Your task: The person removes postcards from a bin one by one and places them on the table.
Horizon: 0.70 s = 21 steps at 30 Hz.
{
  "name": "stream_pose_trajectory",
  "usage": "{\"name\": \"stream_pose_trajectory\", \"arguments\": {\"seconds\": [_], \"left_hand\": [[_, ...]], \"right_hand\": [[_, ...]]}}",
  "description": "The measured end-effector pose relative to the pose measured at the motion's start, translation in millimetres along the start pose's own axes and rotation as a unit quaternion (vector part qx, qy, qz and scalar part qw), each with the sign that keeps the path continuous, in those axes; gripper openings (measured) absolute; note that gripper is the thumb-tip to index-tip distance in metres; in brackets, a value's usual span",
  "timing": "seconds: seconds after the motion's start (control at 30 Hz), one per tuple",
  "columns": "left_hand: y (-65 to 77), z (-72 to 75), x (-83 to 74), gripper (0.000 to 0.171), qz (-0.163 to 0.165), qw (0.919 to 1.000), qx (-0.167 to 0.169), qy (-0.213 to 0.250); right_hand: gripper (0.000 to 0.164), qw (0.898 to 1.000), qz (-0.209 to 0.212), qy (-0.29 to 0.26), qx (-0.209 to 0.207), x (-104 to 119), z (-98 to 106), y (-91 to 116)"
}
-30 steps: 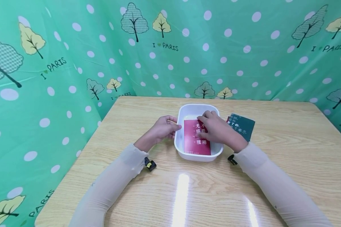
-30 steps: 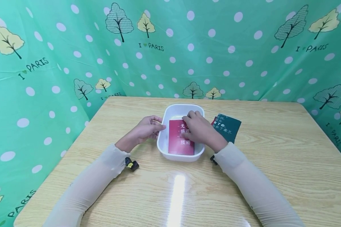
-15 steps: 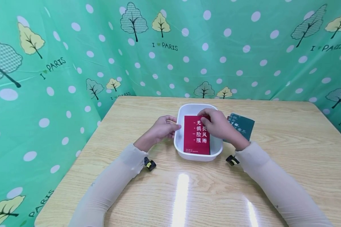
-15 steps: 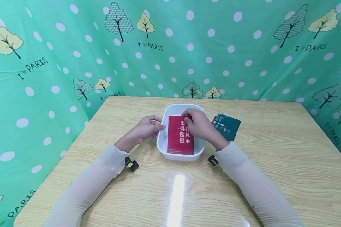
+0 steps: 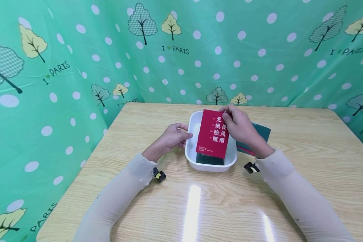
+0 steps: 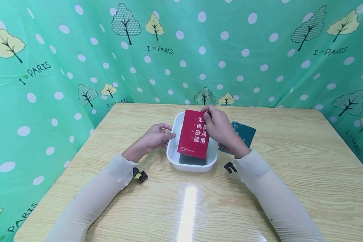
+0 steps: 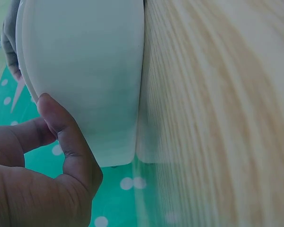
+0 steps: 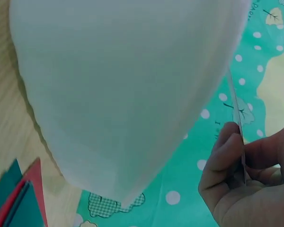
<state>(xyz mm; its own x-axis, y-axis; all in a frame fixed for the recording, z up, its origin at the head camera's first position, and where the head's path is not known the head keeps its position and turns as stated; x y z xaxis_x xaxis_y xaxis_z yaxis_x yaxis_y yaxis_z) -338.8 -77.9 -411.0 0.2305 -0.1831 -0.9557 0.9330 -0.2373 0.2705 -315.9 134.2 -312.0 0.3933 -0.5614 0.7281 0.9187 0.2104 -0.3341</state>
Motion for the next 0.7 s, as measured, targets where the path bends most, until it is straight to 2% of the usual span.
{"name": "stream_pose_trajectory", "arguments": {"seconds": [0.2, 0.3, 0.7], "left_hand": [[0.7, 0.8, 0.4, 0.037, 0.003, 1.0000, -0.003, 0.000], [0.6, 0.5, 0.1, 0.039, 0.000, 1.0000, -0.003, 0.000], [-0.7, -0.9, -0.7, 0.035, -0.009, 0.9999, -0.002, 0.009]], "right_hand": [[0.024, 0.998, 0.020, -0.010, -0.053, -1.8, 20.9, -3.7], [0.025, 0.996, 0.016, -0.010, -0.082, -6.1, 35.1, -5.2], [0.035, 0.986, -0.059, 0.019, -0.156, -34.6, 90.8, -6.6]]}}
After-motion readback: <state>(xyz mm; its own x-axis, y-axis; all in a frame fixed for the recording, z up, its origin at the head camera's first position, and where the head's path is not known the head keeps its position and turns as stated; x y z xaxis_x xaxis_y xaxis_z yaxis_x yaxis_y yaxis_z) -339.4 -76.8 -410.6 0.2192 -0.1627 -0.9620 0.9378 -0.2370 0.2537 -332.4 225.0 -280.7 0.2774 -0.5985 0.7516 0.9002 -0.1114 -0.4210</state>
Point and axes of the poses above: each hand's wrist, its own y-axis away from the middle knuckle, its own z-axis out of the back of the hand, x = y × z, the point moved 8 cm from there along -y, towards the middle knuckle, and after that the axes turned 3 degrees about -x, right-handed, at the moved point
